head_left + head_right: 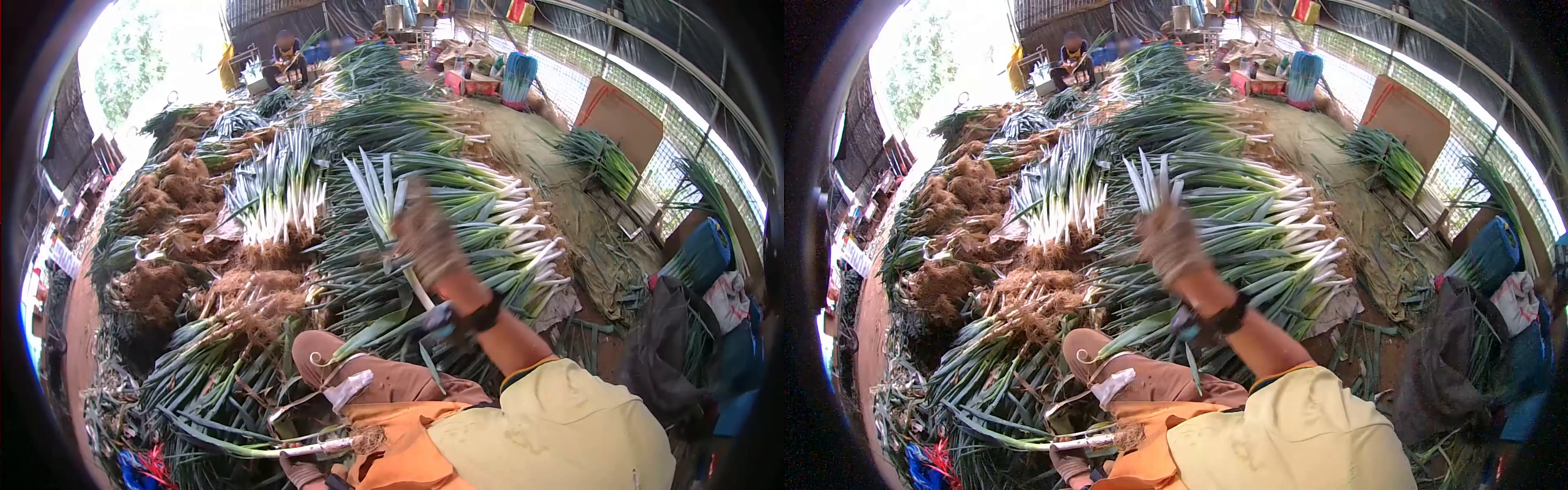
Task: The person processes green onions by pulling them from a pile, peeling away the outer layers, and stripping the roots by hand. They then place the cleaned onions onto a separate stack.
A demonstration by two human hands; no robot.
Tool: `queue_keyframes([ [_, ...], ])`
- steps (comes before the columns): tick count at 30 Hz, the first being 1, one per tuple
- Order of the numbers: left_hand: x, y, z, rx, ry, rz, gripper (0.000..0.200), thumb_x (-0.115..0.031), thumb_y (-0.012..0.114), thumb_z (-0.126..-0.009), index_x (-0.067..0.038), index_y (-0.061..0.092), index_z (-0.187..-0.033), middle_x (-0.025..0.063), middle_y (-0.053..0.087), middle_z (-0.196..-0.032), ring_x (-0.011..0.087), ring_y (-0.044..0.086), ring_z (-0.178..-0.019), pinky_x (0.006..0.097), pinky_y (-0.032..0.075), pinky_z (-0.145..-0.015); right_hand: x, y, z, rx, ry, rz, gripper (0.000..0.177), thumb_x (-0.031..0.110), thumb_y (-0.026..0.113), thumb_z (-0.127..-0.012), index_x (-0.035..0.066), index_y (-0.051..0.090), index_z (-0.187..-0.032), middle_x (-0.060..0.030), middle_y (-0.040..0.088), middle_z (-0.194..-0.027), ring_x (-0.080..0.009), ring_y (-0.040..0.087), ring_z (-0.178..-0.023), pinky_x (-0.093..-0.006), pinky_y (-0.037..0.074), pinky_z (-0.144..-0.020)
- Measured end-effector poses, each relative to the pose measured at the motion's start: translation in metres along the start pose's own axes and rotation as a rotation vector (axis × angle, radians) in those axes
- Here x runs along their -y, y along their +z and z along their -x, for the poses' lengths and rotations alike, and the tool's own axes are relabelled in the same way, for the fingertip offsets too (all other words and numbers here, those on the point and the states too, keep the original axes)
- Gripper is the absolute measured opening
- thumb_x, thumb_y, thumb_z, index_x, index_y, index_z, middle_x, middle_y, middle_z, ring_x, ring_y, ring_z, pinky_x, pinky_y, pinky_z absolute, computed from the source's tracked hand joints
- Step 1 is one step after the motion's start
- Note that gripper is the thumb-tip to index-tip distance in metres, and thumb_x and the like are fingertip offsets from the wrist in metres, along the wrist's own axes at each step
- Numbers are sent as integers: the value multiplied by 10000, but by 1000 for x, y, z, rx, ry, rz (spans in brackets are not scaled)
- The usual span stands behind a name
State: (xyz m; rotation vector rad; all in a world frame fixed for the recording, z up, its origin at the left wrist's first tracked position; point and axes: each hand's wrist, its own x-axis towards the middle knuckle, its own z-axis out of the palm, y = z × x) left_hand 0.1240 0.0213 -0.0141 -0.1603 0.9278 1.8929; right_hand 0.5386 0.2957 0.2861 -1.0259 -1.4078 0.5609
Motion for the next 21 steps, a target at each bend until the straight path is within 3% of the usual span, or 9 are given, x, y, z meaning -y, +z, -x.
queue_keyframes([
  [2, 0, -4, -2, -23, 3, -4, 280, -298, 532, -786, -88, 566, -968, 52, 587, -831, 206, 563, -751, 371, 468, -738, 23, -41, -32, -242, 174, -114, 254, 198, 513, -840, 11, 477, -1009, -44, 536, -695, -86, 499, -488, -223, 444, -458],
  [4, 0, -12, -10, 0, 12, 25, 285, -299, 527, -780, -87, 566, -966, 50, 582, -815, 207, 561, -757, 384, 459, -751, 23, -48, -36, -342, 108, -272, 281, 228, 502, -849, 11, 488, -1026, -55, 546, -701, -86, 494, -475, -220, 443, -460],
  [7, -1, -9, -5, -3, 12, -13, 284, -304, 515, -786, -88, 564, -964, 46, 583, -820, 202, 562, -744, 381, 463, -730, -1, -9, -14, -127, -23, 10, 319, 185, 476, -856, 44, 460, -1142, -56, 560, -746, -126, 517, -537, -267, 468, -518],
  [10, 2, -8, -5, -1, 47, -5, 289, -334, 524, -780, -98, 565, -942, 48, 586, -797, 202, 563, -708, 375, 469, -699, -5, 66, 56, 721, -36, 382, 581, 294, 651, -689, 130, 429, -1201, -167, 552, -1036, -310, 568, -887, -387, 460, -750],
  [11, 2, -9, -5, -36, 72, -29, 292, -345, 530, -776, -102, 567, -933, 50, 588, -787, 202, 563, -697, 372, 471, -693, -27, 85, 80, 886, -166, 455, 731, 335, 657, -677, 139, 299, -1284, -199, 536, -1064, -328, 551, -938, -390, 452, -775],
  [14, 1, -5, 3, -55, 56, -11, 250, -297, 546, -780, -111, 562, -947, 38, 576, -788, 184, 547, -687, 339, 476, -689, -66, 125, 125, 1247, -33, 632, 750, 324, 657, -664, 140, 278, -1284, -179, 465, -1158, -348, 553, -920, -397, 459, -758],
  [17, 2, 5, 11, -130, 66, -30, 249, -305, 518, -804, -101, 561, -939, 42, 566, -788, 175, 528, -692, 330, 466, -696, -94, 147, 136, 1214, 22, 582, 595, 298, 674, -631, 144, 467, -1168, -136, 512, -1126, -331, 580, -861, -380, 476, -712],
  [20, 1, 7, 14, -93, 90, -53, 241, -295, 511, -806, -102, 557, -945, 32, 558, -800, 176, 527, -701, 333, 463, -699, -69, 152, 122, 1278, -38, 831, 239, 340, 655, -640, 115, 657, -720, -121, 624, -725, -318, 599, -747, -356, 486, -630],
  [21, 1, 9, 15, -95, 92, -47, 241, -295, 511, -806, -102, 557, -945, 32, 558, -800, 176, 527, -701, 333, 463, -699, -64, 157, 119, 1152, -104, 647, 242, 307, 620, -685, 102, 637, -812, -120, 621, -794, -291, 605, -756, -354, 490, -634],
])
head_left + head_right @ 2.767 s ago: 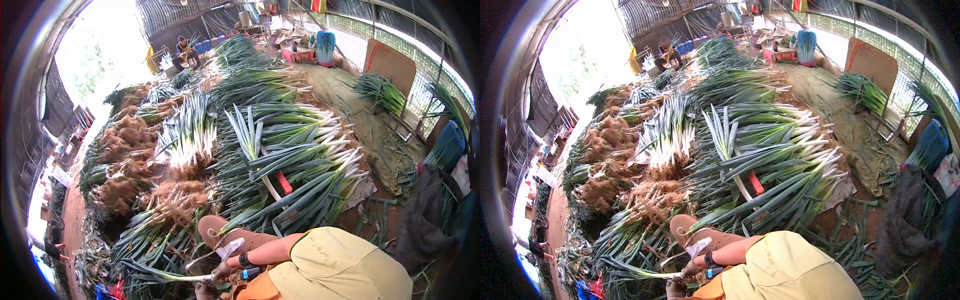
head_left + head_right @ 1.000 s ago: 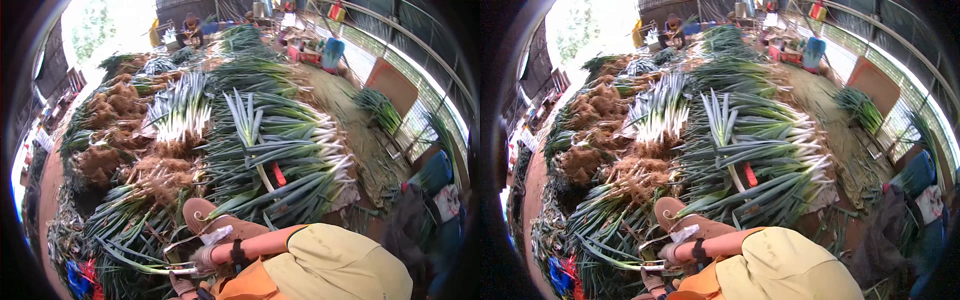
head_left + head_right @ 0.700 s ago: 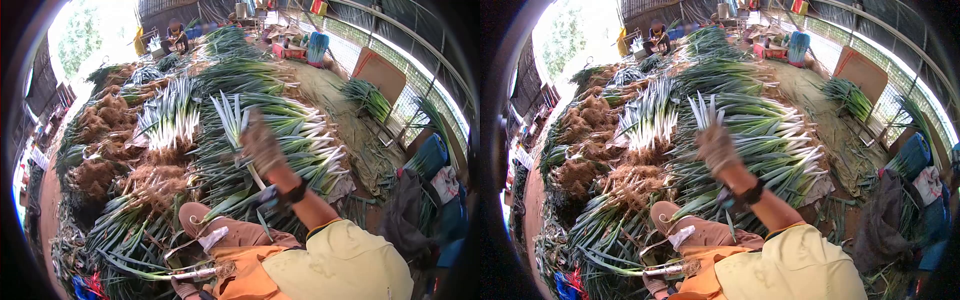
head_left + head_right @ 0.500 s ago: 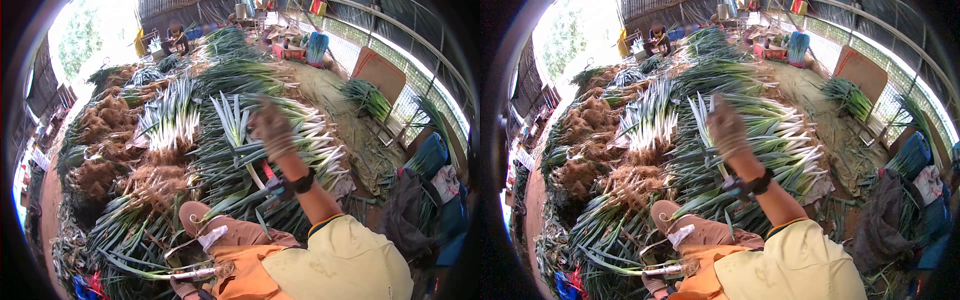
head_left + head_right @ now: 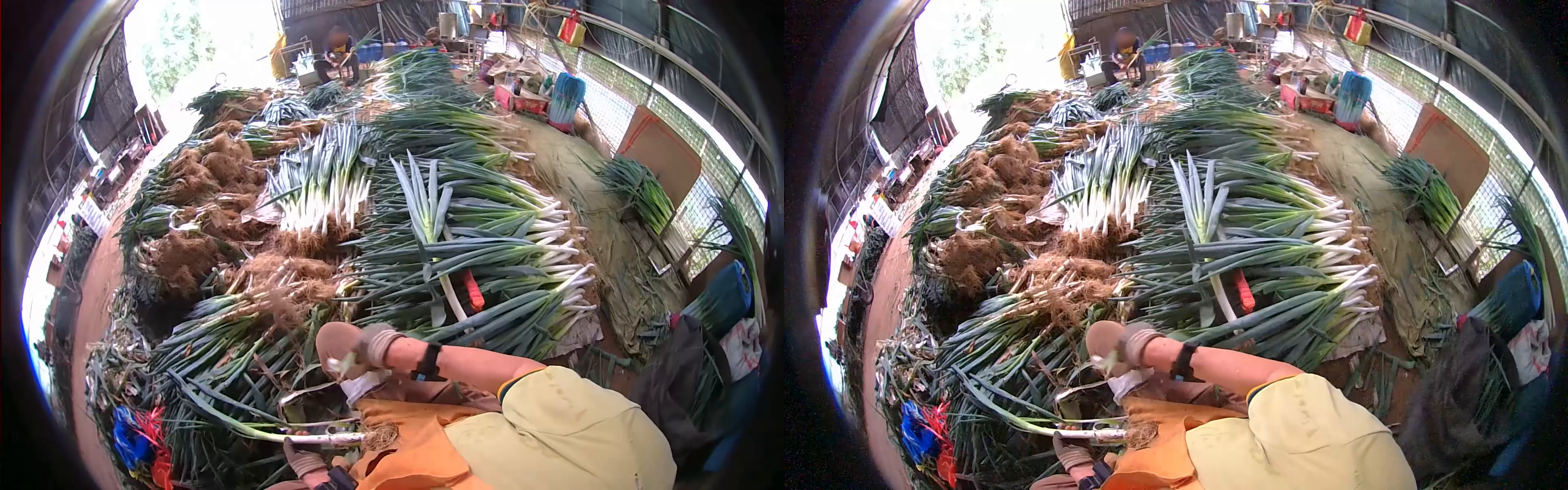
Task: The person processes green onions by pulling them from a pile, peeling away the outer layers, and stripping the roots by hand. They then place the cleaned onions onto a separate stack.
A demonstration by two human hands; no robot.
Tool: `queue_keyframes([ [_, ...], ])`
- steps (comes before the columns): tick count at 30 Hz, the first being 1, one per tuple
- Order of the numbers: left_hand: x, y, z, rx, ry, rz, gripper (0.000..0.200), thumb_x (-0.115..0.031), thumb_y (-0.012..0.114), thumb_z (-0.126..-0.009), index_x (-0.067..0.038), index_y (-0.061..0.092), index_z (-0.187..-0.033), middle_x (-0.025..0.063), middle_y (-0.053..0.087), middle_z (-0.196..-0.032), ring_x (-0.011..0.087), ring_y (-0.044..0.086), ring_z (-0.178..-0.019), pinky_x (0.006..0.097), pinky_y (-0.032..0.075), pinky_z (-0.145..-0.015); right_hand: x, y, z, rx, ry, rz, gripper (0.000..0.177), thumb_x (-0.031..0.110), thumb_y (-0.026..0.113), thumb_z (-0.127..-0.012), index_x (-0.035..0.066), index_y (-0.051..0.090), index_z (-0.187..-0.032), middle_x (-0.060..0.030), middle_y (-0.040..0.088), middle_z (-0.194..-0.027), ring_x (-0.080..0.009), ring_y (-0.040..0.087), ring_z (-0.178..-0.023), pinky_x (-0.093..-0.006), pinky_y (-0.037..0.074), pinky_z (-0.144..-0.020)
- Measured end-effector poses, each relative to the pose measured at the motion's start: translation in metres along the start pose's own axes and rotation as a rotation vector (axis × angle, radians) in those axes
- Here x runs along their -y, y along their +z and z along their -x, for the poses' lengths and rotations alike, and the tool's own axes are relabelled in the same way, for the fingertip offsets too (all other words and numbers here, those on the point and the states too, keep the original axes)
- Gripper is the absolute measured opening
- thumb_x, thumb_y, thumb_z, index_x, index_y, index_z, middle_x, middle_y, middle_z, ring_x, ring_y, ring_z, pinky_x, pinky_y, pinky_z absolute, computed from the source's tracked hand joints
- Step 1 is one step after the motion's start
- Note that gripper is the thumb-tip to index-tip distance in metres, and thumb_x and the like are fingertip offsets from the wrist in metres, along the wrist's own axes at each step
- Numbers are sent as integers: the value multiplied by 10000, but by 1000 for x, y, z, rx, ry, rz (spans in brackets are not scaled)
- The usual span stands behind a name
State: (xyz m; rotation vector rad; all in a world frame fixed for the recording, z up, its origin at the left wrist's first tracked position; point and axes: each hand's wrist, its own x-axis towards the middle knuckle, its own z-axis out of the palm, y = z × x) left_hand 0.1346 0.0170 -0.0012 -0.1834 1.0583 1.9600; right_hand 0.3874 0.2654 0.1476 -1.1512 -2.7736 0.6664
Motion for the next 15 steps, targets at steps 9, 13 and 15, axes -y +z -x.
queue_keyframes([
  [9, -5, -3, 1, 80, -25, 73, 293, -203, 498, -725, -126, 538, -1005, 39, 554, -817, 191, 535, -731, 345, 456, -710, 160, -68, -8, -494, -843, -186, 234, 158, 589, -664, 96, 553, -887, -86, 555, -893, -262, 577, -743, -361, 471, -580],
  [13, 11, -66, -43, 154, -22, 13, 368, -169, 502, -703, -131, 520, -1069, 50, 573, -869, 186, 551, -752, 336, 456, -707, 134, 43, -10, 270, -539, 115, 288, 205, 601, -701, 117, 574, -974, -96, 577, -883, -270, 593, -787, -371, 487, -619],
  [15, 10, -55, -34, 232, 20, 6, 393, -152, 504, -714, -106, 496, -1104, 60, 573, -904, 192, 548, -803, 340, 444, -737, 115, 128, 0, 378, -525, -71, 343, 258, 627, -681, 119, 573, -990, -99, 591, -890, -261, 592, -801, -359, 485, -633],
])
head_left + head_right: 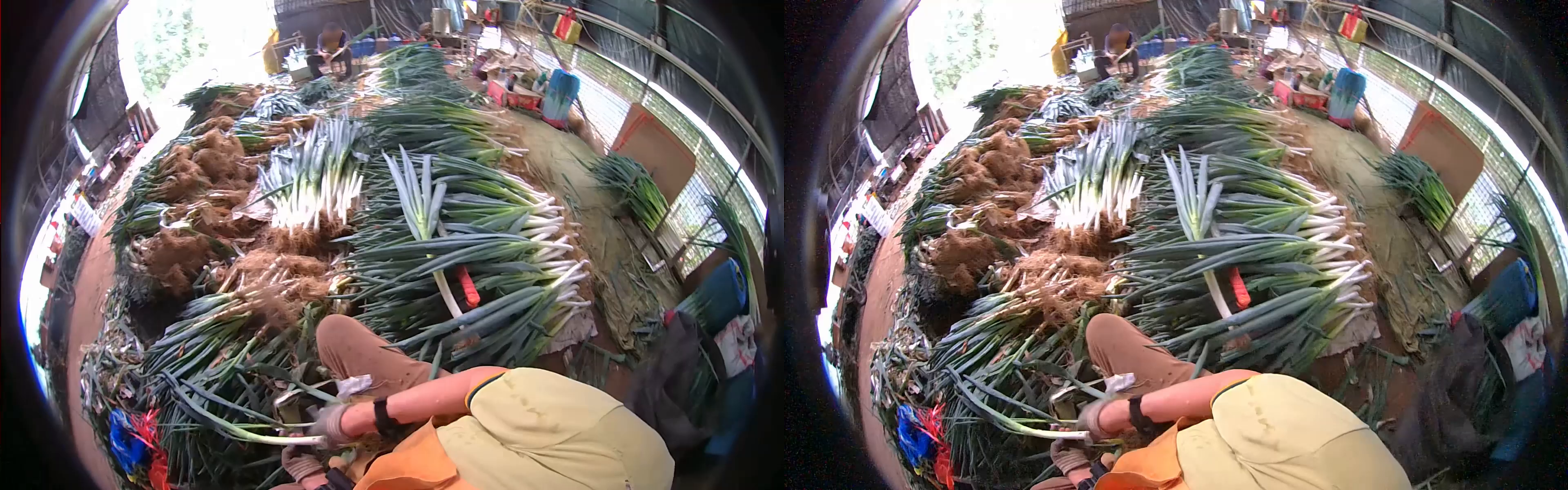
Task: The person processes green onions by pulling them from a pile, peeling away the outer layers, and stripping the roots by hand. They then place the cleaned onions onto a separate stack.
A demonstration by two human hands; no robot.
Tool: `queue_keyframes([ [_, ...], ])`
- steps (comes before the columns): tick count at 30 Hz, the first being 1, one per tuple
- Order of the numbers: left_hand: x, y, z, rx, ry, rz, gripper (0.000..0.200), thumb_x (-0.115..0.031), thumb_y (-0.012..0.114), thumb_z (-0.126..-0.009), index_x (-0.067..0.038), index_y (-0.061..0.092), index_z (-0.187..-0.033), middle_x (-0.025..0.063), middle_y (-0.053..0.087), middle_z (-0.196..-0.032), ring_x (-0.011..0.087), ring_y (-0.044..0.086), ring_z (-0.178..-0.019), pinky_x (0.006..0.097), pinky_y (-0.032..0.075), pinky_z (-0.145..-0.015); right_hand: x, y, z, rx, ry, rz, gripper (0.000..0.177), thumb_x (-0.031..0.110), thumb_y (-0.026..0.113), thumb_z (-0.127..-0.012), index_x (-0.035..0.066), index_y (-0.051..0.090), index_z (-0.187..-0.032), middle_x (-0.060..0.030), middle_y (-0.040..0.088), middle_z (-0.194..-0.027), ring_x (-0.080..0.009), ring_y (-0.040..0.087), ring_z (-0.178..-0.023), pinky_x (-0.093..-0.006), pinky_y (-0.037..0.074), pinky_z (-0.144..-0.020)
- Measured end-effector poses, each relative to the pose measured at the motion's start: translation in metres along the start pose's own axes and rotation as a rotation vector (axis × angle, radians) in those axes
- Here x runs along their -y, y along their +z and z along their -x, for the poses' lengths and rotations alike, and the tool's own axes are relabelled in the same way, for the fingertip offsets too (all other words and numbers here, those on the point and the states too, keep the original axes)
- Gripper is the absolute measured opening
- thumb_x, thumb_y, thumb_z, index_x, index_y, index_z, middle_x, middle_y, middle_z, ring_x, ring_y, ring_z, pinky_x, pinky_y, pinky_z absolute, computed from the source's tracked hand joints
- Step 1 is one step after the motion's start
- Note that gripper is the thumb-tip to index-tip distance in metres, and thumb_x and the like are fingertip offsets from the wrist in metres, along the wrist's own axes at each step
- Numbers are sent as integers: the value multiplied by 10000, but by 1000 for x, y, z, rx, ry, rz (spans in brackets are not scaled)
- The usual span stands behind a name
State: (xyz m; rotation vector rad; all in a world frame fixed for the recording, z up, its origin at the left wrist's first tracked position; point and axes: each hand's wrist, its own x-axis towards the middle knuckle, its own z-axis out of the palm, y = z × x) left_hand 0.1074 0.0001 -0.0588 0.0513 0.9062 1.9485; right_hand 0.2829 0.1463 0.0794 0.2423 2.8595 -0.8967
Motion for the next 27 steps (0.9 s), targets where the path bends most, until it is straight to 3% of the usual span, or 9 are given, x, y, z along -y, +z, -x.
queue_keyframes([
  [1, -6, 20, 12, 73, 56, -4, 419, -135, 506, -724, -80, 473, -1138, 70, 573, -939, 198, 545, -854, 345, 432, -768, -4, 27, -7, 49, 50, -242, 392, 291, 649, -657, 116, 569, -998, -101, 597, -905, -254, 590, -807, -356, 482, -637],
  [3, -15, 49, 32, -48, -66, -55, 455, -102, 517, -732, -77, 434, -1178, 66, 569, -973, 194, 542, -875, 355, 430, -795, 3, -5, 23, 72, 5, -438, 426, 331, 659, -626, 99, 581, -975, -101, 612, -895, -242, 589, -784, -356, 469, -650],
  [5, -10, 51, 25, 22, 44, -76, 442, -58, 500, -741, -71, 430, -1178, 68, 564, -997, 194, 542, -886, 348, 426, -815, -3, -19, 20, 290, 279, -540, 426, 355, 671, -600, 83, 599, -920, -93, 623, -829, -233, 585, -726, -354, 461, -655],
  [11, -4, 51, 19, 90, -79, -352, 346, -276, 519, -835, -58, 465, -1099, 88, 557, -1007, 192, 523, -913, 336, 418, -826, -6, -3, 13, 152, 211, -467, 295, 304, 624, -634, 82, 628, -829, -104, 620, -735, -241, 583, -677, -345, 440, -608],
  [14, -2, 96, 46, 23, -318, -91, 358, -292, 561, -795, -56, 497, -1057, 74, 561, -946, 196, 532, -869, 357, 420, -794, -4, 5, 3, 42, 307, -278, 335, 332, 694, -552, 91, 658, -782, -101, 638, -760, -268, 598, -670, -359, 463, -572],
  [17, 13, 63, 24, -60, -407, -58, 405, -331, 578, -779, -57, 494, -1065, 61, 550, -944, 193, 533, -839, 355, 427, -776, 6, -3, 12, -20, 397, -295, 373, 309, 705, -550, 51, 654, -814, -104, 640, -794, -267, 610, -698, -355, 470, -584],
  [21, 2, 73, 31, 125, -417, -167, 366, -316, 555, -799, -75, 499, -1070, 48, 547, -947, 198, 539, -820, 350, 434, -768, 5, -8, 13, -58, 290, -392, 296, 269, 672, -578, 110, 631, -824, -133, 612, -750, -310, 582, -667, -375, 449, -598],
  [24, 1, 63, 26, 126, -129, -57, 377, -336, 466, -859, -75, 473, -1131, 83, 557, -1027, 209, 522, -922, 358, 410, -833, -6, 30, -12, -13, 275, -291, 279, 267, 655, -609, 113, 624, -839, -140, 612, -772, -317, 581, -695, -377, 451, -608],
  [27, -19, 121, 60, 133, -105, 50, 369, -294, 445, -866, -81, 471, -1166, 94, 548, -1064, 208, 515, -950, 373, 397, -858, -5, 38, -13, -91, 210, -367, 265, 256, 628, -646, 114, 614, -869, -150, 612, -792, -326, 578, -729, -380, 451, -625],
])
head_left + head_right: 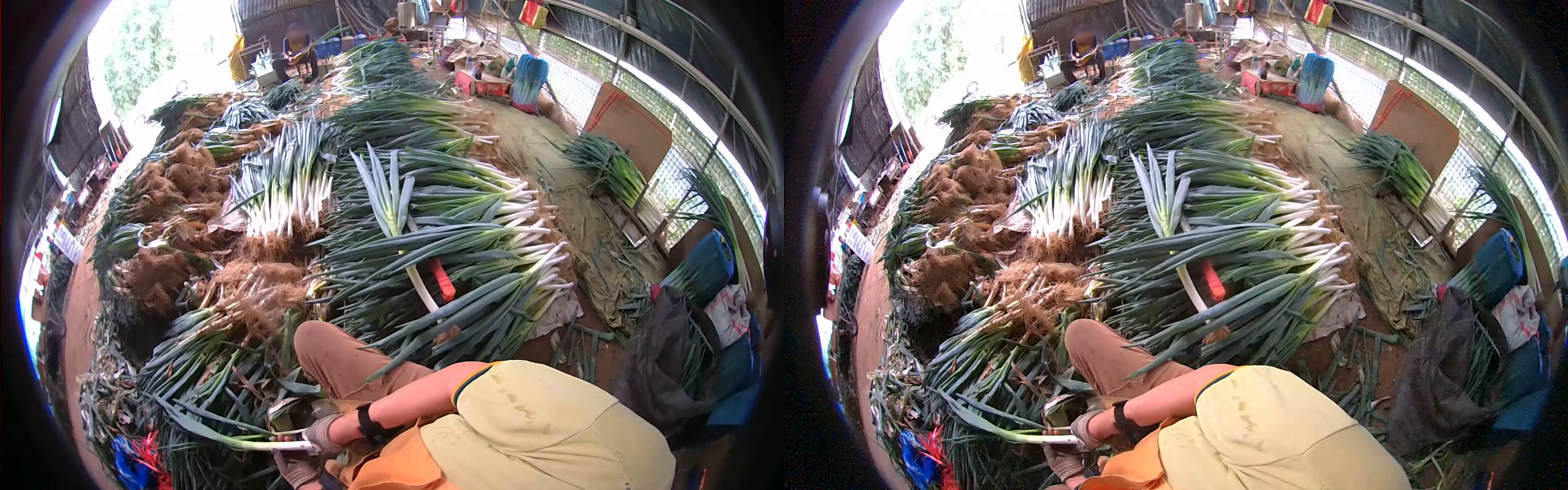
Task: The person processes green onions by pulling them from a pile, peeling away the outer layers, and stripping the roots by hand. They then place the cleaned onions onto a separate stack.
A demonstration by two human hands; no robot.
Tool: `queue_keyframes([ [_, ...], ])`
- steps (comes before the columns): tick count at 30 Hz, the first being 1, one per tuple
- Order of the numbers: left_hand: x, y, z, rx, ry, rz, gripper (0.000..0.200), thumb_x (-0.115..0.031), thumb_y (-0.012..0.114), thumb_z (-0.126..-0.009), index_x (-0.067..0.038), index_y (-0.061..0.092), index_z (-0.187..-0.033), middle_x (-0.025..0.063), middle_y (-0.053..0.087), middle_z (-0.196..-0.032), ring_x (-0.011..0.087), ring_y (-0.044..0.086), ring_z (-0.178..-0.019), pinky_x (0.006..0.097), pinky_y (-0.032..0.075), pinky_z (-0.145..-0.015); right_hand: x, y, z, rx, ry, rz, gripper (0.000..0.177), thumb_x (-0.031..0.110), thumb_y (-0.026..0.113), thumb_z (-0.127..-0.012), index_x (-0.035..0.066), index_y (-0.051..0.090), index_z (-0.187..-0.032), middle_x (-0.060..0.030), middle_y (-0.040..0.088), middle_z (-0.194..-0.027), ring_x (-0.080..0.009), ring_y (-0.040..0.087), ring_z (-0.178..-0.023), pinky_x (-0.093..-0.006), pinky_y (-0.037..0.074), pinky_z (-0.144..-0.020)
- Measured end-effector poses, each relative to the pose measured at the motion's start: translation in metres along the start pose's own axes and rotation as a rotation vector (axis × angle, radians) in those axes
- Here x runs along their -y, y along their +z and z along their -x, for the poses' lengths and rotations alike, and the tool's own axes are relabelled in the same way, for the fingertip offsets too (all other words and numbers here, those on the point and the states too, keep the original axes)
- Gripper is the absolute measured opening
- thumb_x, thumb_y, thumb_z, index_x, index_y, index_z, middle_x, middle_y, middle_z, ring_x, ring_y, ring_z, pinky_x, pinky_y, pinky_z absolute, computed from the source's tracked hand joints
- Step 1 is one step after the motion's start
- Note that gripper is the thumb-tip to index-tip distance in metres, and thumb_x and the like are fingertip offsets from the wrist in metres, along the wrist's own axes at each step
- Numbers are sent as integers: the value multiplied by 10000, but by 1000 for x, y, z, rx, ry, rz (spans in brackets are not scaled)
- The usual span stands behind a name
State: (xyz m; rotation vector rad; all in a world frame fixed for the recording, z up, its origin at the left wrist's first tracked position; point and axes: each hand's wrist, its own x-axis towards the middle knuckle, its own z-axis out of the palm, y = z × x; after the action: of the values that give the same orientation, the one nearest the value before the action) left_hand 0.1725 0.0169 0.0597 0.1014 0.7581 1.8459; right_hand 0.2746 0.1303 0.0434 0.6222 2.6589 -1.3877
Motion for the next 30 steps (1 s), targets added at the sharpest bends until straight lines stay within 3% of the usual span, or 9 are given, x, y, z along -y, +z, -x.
queue_keyframes([
  [7, 16, -23, -17, -103, 9, -141, 373, -293, 491, -836, -60, 478, -1126, 101, 552, -998, 210, 529, -880, 364, 424, -796, 35, -69, 43, 209, 62, 68, 255, 242, 603, -663, 66, 630, -845, -150, 620, -814, -306, 596, -777, -384, 455, -634],
  [11, 17, -26, -20, -141, 33, -171, 377, -293, 518, -819, -48, 482, -1103, 105, 554, -960, 210, 537, -840, 359, 439, -760, 9, -125, 34, -250, 12, 290, 254, 252, 579, -711, 42, 590, -853, -136, 617, -812, -306, 584, -695, -387, 461, -619],
  [13, 18, -25, -25, -172, 60, -203, 380, -293, 531, -810, -42, 484, -1091, 107, 555, -941, 211, 541, -820, 357, 446, -742, -12, -205, 86, -625, -92, -58, 220, 232, 545, -752, 42, 555, -863, -102, 585, -804, -244, 556, -699, -336, 456, -645],
  [16, 15, -27, -26, -229, 103, -276, 385, -293, 551, -797, -33, 487, -1074, 110, 557, -912, 211, 548, -790, 353, 457, -715, -27, -349, 199, -1006, 281, 1346, 121, 192, 527, -777, 82, 563, -742, -55, 548, -675, -178, 530, -624, -290, 447, -595],
  [18, 10, -26, -28, -273, 149, -345, 389, -292, 564, -789, -27, 489, -1063, 112, 558, -893, 212, 552, -769, 350, 465, -697, -48, -432, 268, -907, 782, 2072, 153, 166, 515, -794, 108, 568, -662, -23, 524, -589, -133, 513, -574, -259, 441, -561],
  [20, 5, -22, -29, -315, 187, -423, 393, -292, 578, -780, -21, 491, -1051, 114, 559, -874, 212, 556, -749, 348, 472, -679, -34, -463, 306, -753, 724, 1836, 146, 159, 517, -785, 107, 569, -659, -34, 496, -520, -140, 495, -475, -246, 431, -488],
  [23, -2, -7, -32, -343, 233, -527, 401, -292, 598, -767, -12, 494, -1034, 117, 560, -845, 213, 562, -719, 344, 484, -652, -31, -446, 285, -1286, 466, 1403, 95, 131, 494, -786, 99, 581, -805, -50, 578, -725, -205, 558, -639, -308, 464, -586],
  [25, -1, 20, -26, -321, 223, -536, 423, -271, 676, -700, -4, 493, -973, 98, 538, -741, 204, 550, -588, 320, 488, -534, -21, -413, 251, -990, 233, 1487, 147, 137, 462, -803, 73, 583, -855, -95, 603, -854, -234, 578, -761, -347, 475, -661],
  [30, 12, 3, -29, -78, 132, -408, 391, -213, 624, -756, -49, 454, -1068, 51, 528, -726, 184, 533, -676, 308, 462, -611, 14, -187, 101, -62, -44, 109, 294, 297, 547, -764, 68, 589, -942, -135, 587, -941, -267, 560, -859, -365, 445, -732],
])
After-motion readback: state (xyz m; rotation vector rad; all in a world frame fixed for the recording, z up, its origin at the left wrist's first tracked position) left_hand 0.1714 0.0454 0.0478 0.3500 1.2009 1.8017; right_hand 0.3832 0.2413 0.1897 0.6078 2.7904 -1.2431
